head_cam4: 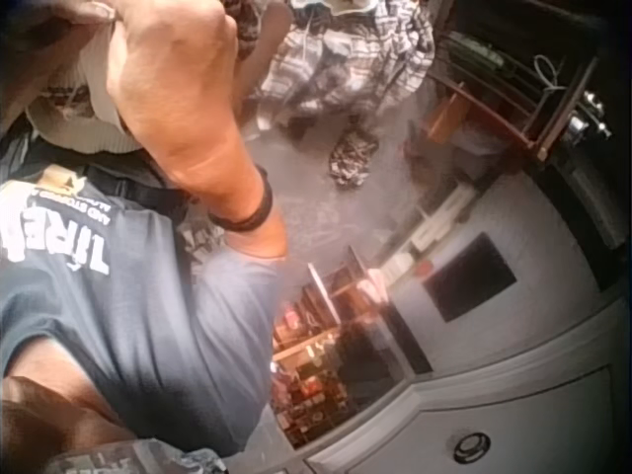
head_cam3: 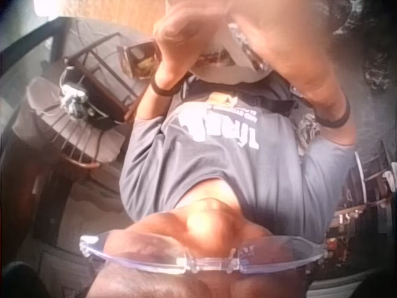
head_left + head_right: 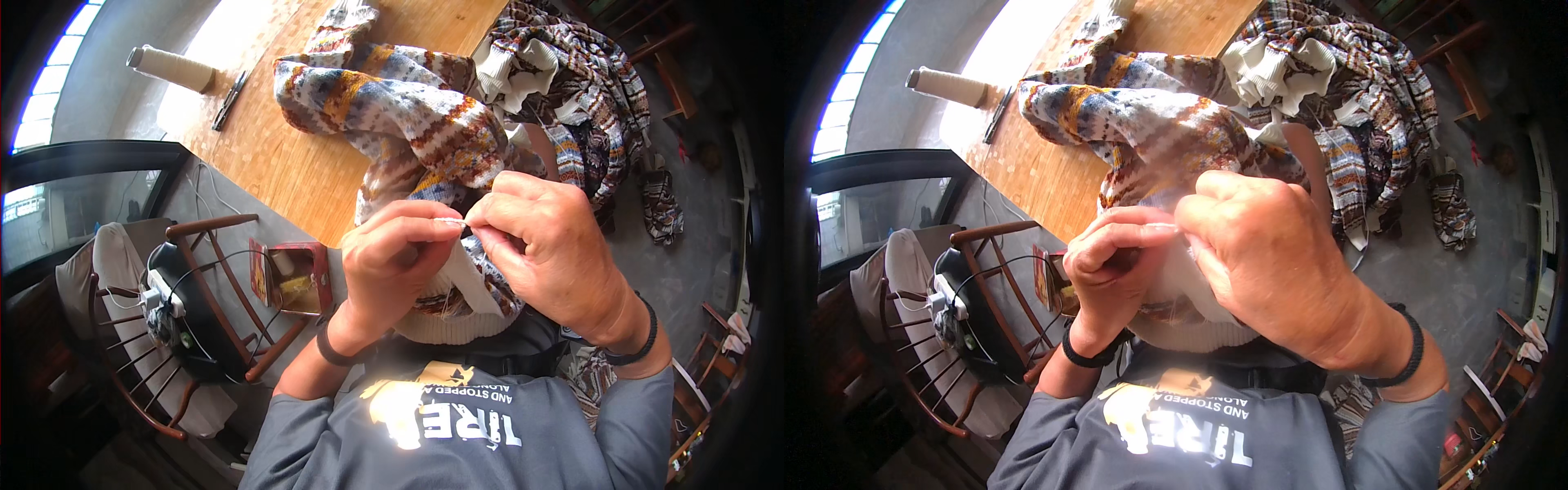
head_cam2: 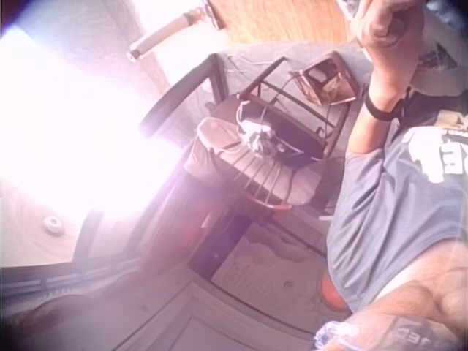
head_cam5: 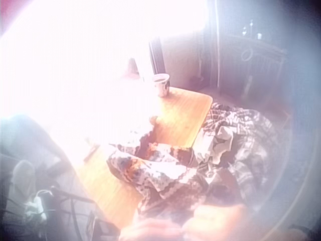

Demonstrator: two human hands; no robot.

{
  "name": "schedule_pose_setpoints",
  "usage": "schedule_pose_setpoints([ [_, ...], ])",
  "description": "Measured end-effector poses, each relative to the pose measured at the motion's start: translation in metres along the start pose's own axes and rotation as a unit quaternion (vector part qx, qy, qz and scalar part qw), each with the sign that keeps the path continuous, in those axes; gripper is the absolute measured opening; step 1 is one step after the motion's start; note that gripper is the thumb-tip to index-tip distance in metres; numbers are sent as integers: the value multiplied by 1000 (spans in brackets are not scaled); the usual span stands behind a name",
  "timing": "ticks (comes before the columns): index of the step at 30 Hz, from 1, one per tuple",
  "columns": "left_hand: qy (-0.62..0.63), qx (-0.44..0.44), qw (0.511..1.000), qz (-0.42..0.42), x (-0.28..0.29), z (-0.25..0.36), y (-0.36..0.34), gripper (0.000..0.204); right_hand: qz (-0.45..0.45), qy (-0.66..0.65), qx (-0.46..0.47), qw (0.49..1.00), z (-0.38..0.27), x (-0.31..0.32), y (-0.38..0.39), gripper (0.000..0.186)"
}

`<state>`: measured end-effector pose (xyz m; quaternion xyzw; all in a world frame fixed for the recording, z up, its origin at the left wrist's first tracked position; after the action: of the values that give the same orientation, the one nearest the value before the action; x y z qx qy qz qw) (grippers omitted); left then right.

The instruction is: The person is using a needle and thread to repair or finish a knitted sweater on a wooden table.

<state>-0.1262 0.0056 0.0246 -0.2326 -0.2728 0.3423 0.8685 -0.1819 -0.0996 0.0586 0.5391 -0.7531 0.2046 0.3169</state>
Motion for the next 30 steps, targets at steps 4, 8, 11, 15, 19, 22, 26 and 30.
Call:
schedule_pose_setpoints([
  [4, -1, 0, 1000, 5, 1, 1, -1, 21, 4, -2, 5, 1000, -2, 0, -1, 10],
  [8, 2, 9, 1000, 4, 2, 1, -2, 20, -4, -22, 7, 1000, -1, 1, -3, 10],
  [11, 13, 17, 1000, 7, 2, -2, 0, 20, -9, -36, 16, 999, -2, 1, -4, 10],
  [15, 63, 36, 997, 25, 1, -7, 3, 19, -19, -64, 22, 998, -1, 1, -6, 10],
  [19, 87, 47, 995, 34, 1, -10, 5, 20, -27, -79, 27, 996, -1, 1, -8, 10],
  [22, 113, 56, 991, 48, 1, -12, 7, 20, -29, -96, 22, 995, 1, 1, -8, 9],
  [26, 111, 56, 991, 50, 1, -13, 8, 20, -42, -95, -3, 995, 0, -1, -6, 10],
  [30, 90, 45, 995, 28, 0, -9, 6, 20, -67, -111, -19, 991, -3, -3, -8, 8],
])
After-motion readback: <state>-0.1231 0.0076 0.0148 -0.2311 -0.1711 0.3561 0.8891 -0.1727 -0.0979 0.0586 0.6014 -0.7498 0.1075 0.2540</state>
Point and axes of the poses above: each hand's wrist, its own y-axis away from the middle knuckle, its own x-axis out of the back of the hand, z = x × y, the point moved 10 cm from there along -y, towards the middle knuckle, and after that the axes turned 15 degrees about -x, right-handed, at the moved point
